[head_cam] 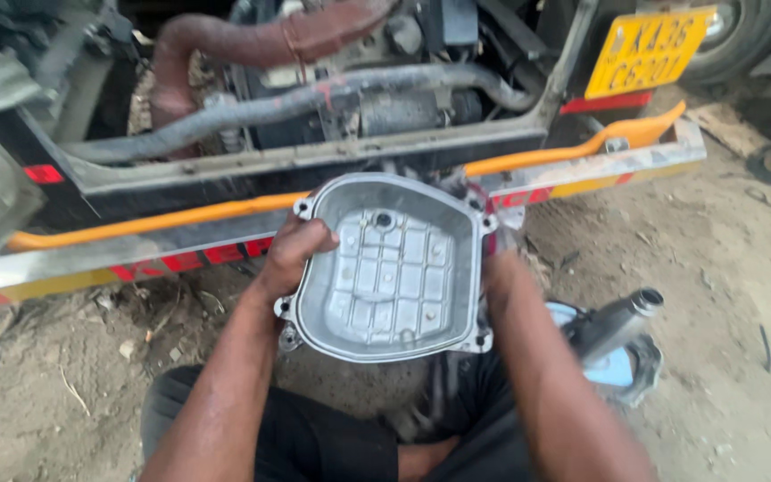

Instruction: The person wipes a metal engine cover with a cloth and cleans the area around the engine block at the rear of a vehicle.

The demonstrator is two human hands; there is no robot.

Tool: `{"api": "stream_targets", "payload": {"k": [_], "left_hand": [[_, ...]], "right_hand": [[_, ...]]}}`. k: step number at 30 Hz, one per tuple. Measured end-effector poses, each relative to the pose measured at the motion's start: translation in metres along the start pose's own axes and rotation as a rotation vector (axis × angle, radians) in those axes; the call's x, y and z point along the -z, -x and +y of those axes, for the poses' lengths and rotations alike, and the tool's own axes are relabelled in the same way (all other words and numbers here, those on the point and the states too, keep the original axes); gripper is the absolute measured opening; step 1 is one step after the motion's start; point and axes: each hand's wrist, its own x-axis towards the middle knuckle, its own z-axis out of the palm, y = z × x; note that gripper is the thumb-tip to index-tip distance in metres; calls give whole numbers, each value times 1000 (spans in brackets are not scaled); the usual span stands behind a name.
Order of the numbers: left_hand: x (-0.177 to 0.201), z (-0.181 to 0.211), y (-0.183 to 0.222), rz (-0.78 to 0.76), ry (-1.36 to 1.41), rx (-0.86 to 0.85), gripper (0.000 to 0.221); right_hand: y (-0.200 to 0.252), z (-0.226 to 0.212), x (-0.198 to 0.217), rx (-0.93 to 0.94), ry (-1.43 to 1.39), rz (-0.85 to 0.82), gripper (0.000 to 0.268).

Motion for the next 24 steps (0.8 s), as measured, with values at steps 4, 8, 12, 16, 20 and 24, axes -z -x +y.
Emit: {"api": "stream_targets", "payload": {"k": [4,8,12,16,20,24], "left_hand": [[-1,-3,11,243,-5,-63,6],[6,-14,19,441,713,148,12],[4,1,29,262,330,121,11],[-24,50,44,139,638,379,18],[-69,91,40,176,1076,613,29],[-83,101,32,398,1257,542,41]], "right_hand": [[71,37,-22,503,457,99,52],[137,33,-42,125,-378,-36,47],[107,-17,-32,91,342,71,46],[52,-66,-47,-433,-581,-164,53],[51,-95,-82,-100,-503,-453,52],[62,-95,-96,125,-78,-323,47]]}}
